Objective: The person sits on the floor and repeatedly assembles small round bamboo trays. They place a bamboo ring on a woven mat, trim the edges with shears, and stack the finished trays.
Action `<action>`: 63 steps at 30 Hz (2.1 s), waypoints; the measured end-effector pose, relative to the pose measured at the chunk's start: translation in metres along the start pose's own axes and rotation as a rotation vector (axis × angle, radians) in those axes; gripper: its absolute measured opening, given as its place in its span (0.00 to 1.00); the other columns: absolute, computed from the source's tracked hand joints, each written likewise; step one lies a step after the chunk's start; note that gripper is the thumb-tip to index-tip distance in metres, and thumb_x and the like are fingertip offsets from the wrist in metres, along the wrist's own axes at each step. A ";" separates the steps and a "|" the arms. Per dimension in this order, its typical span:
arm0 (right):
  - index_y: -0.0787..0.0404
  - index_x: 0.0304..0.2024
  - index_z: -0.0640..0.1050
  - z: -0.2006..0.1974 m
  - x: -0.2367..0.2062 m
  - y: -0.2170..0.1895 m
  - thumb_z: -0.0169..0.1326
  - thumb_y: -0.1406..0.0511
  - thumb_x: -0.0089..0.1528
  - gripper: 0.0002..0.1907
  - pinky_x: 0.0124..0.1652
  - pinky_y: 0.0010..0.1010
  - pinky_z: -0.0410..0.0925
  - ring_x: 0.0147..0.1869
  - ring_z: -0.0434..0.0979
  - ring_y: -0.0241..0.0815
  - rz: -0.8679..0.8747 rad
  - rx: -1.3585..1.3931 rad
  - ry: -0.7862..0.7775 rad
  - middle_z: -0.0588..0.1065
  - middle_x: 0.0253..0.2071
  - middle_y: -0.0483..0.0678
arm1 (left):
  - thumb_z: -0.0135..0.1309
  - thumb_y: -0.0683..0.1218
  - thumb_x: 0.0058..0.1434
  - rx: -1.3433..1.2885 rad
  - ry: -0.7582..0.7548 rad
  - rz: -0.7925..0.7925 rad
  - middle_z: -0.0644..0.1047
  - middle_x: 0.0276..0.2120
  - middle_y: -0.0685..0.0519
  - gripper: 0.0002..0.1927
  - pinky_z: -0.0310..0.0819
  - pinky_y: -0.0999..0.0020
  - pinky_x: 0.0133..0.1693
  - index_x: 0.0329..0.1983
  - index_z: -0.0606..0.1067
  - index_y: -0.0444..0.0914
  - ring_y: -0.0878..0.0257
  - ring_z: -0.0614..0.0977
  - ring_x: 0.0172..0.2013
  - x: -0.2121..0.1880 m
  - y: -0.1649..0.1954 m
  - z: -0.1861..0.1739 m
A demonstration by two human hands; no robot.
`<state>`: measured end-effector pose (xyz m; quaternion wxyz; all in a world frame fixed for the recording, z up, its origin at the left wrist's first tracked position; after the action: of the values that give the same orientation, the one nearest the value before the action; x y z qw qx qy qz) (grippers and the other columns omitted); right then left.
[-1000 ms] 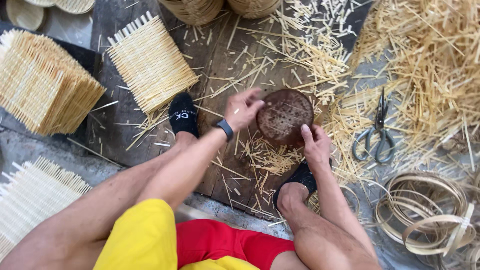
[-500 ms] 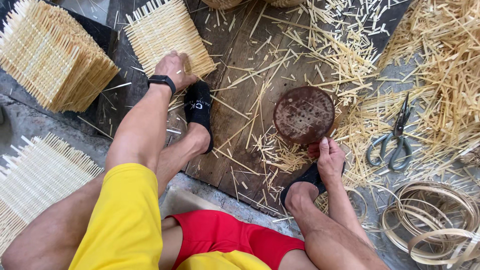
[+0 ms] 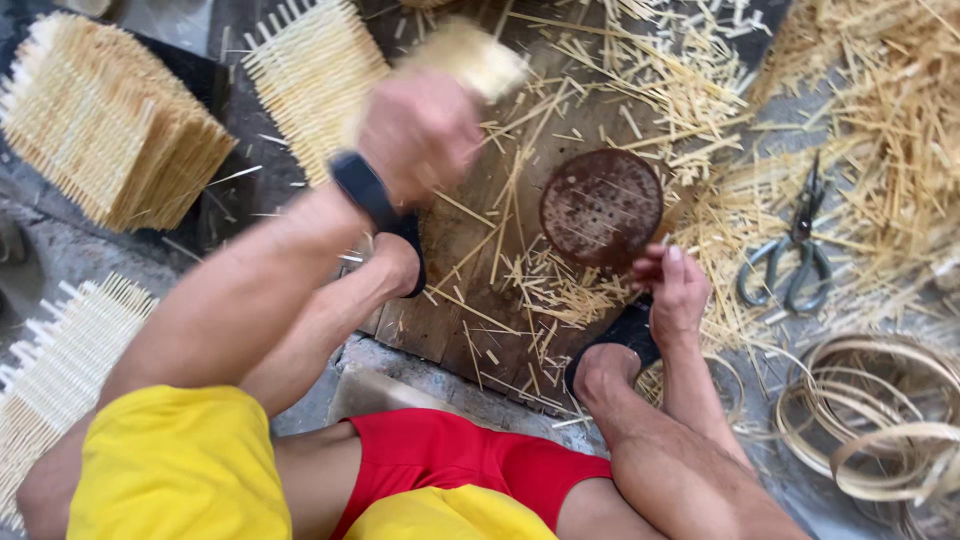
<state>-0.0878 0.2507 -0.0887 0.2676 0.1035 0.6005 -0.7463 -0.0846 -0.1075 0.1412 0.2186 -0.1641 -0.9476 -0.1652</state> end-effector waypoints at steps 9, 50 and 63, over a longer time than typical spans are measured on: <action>0.68 0.47 0.78 -0.005 0.017 -0.043 0.62 0.69 0.63 0.12 0.44 0.25 0.74 0.42 0.79 0.34 0.013 -0.202 0.046 0.80 0.44 0.50 | 0.58 0.47 0.57 -0.294 -0.394 0.146 0.77 0.51 0.41 0.24 0.73 0.55 0.53 0.54 0.73 0.31 0.49 0.78 0.52 -0.030 0.219 0.135; 0.66 0.48 0.83 -0.280 -0.268 -0.226 0.59 0.75 0.69 0.06 0.47 0.38 0.73 0.47 0.80 0.44 -0.583 -1.477 0.748 0.79 0.41 0.52 | 0.60 0.39 0.73 -0.559 0.110 -0.563 0.77 0.51 0.47 0.14 0.85 0.67 0.52 0.59 0.74 0.36 0.60 0.81 0.50 -0.025 0.122 0.070; 0.60 0.49 0.81 0.092 -0.177 -0.336 0.67 0.62 0.68 0.12 0.38 0.36 0.71 0.43 0.77 0.46 -1.165 -1.355 -0.239 0.74 0.39 0.49 | 0.59 0.53 0.68 -1.805 -0.119 -0.981 0.69 0.23 0.61 0.16 0.55 0.76 0.21 0.46 0.81 0.34 0.74 0.63 0.20 0.064 0.229 0.064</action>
<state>-0.1010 0.2571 0.3018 -0.0887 -0.4754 0.8372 -0.2553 -0.0744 0.1372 0.1720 -0.1251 0.1300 -0.4423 -0.8785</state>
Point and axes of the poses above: each hand's wrist, its own x-axis towards the middle knuckle, its own z-axis out of the palm, y = z × x, the point moved 10 cm from there along x, towards the middle knuckle
